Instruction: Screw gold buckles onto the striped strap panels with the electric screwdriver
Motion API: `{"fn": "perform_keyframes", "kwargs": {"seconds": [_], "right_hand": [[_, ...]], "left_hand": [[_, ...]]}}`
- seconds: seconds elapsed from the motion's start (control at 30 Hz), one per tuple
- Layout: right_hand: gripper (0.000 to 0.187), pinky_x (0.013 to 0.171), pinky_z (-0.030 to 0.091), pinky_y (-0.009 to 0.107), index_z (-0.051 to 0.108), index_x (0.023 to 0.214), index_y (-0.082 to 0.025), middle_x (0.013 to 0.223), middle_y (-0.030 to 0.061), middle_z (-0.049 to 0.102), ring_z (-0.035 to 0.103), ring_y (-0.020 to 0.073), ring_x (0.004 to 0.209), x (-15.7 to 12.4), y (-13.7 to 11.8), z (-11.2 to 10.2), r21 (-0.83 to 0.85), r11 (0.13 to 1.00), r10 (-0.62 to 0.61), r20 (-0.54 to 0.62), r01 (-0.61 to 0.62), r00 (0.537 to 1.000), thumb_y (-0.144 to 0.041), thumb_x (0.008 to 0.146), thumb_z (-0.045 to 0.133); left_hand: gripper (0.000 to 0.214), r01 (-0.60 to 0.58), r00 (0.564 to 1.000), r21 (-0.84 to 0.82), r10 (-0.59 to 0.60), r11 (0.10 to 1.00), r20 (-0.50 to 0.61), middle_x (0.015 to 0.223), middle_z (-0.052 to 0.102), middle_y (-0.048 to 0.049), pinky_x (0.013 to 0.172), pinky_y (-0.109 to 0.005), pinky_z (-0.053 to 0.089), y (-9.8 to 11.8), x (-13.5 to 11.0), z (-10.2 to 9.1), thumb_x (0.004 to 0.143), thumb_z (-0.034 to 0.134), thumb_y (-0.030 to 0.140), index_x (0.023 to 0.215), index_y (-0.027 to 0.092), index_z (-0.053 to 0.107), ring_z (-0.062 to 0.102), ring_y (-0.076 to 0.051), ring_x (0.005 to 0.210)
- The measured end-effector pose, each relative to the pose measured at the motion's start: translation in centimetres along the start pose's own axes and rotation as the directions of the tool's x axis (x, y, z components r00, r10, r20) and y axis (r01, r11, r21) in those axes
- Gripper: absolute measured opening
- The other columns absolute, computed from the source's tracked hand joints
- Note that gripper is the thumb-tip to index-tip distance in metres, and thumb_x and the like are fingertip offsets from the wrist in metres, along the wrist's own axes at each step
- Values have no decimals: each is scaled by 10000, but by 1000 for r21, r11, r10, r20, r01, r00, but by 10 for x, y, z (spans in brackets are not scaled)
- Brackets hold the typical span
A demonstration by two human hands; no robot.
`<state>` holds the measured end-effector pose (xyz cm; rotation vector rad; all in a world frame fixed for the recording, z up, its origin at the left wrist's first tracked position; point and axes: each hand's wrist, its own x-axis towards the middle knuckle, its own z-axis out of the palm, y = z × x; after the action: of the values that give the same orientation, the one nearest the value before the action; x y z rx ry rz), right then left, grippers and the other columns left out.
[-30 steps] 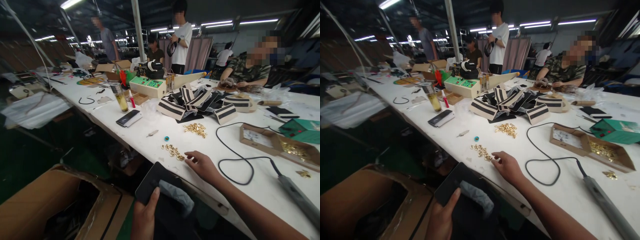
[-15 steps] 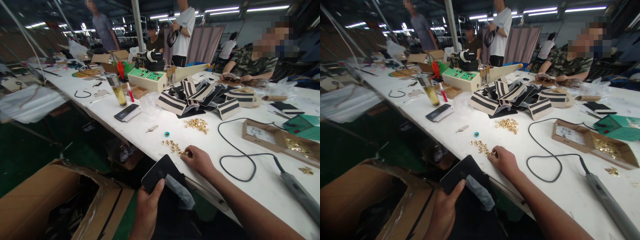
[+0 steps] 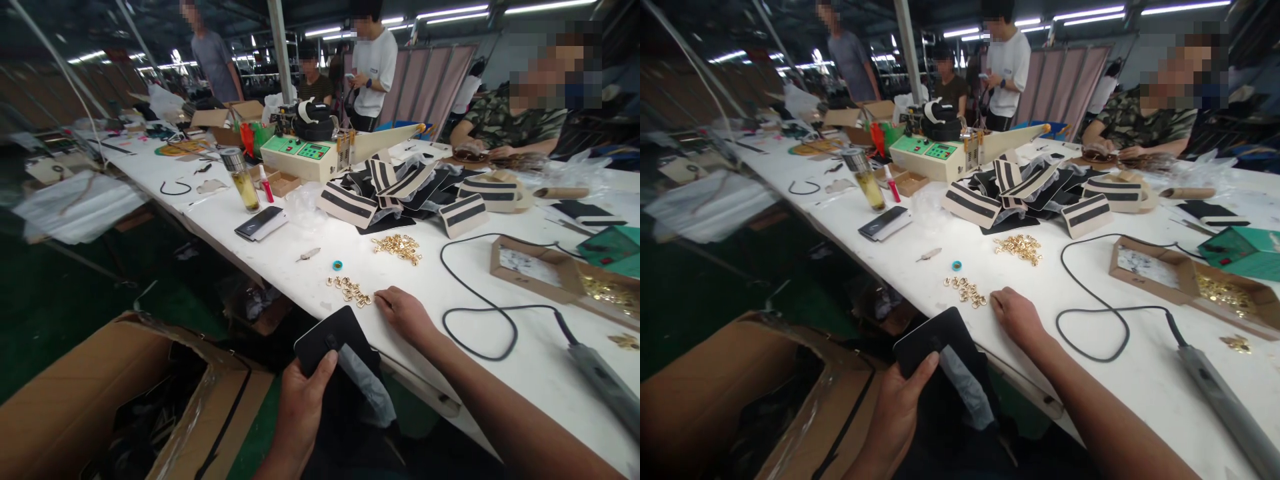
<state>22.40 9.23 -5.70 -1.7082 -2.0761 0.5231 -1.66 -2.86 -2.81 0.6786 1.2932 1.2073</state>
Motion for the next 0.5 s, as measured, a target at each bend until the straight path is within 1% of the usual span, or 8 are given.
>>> {"fn": "perform_keyframes", "kwargs": {"seconds": [0.07,0.13,0.17,0.23,0.3,0.37,0.43,0.5], "right_hand": [[238,853,482,297,774,958,-230,997,64,740,682,207,929,-1,2,-2,38,999,-3,-17,4,1000,-294,989,547],[219,861,508,309,781,960,-223,991,60,758,702,209,915,-6,-2,-7,80,997,9,-45,-5,999,-304,973,577],[224,848,526,314,783,967,-220,982,59,767,712,209,895,-12,-7,-11,111,994,25,-68,-18,997,-320,975,583],[238,792,563,318,790,972,-223,966,58,780,728,210,849,-28,-23,-21,243,970,58,-127,-26,990,-374,980,607],[219,737,585,320,802,962,-242,959,56,787,735,215,831,-50,-47,-31,420,907,49,-170,28,984,-412,963,664],[151,724,592,315,813,962,-258,946,49,786,736,209,828,-71,-72,-37,526,841,-29,-198,131,980,-375,940,720],[93,719,590,296,811,970,-260,916,37,781,734,188,812,-87,-90,-37,540,813,-104,-232,217,967,-299,937,734],[75,718,589,275,802,965,-254,891,22,779,736,168,794,-96,-99,-34,527,810,-126,-272,257,954,-233,928,740]], "left_hand": [[492,4,1000,9,-4,1000,-2,1120,822,-127,941,-362,593,1,-1,1,755,878,497,1077,130,818,754,-335,1091],[475,0,1000,36,0,999,-10,1099,827,-123,903,-351,603,4,-4,2,759,872,502,1051,132,822,761,-330,1064],[465,-11,1000,64,12,998,-15,1081,830,-119,888,-344,606,6,-5,3,762,867,502,1040,132,824,765,-325,1045],[433,-50,998,147,54,988,-26,1039,837,-103,860,-326,607,11,-8,6,775,854,496,1014,136,832,772,-310,999],[395,-87,995,227,96,970,-28,990,842,-86,813,-305,607,14,-12,9,789,838,485,986,143,839,777,-294,941],[366,-110,993,274,117,955,-7,960,842,-72,770,-292,606,17,-15,14,803,823,468,983,150,840,777,-282,897],[348,-136,991,297,135,945,22,938,840,-65,754,-286,606,17,-19,20,816,809,448,994,150,840,774,-275,875],[324,-168,986,336,165,927,37,889,834,-59,733,-278,600,17,-23,26,824,796,433,967,147,842,767,-265,836]]}}
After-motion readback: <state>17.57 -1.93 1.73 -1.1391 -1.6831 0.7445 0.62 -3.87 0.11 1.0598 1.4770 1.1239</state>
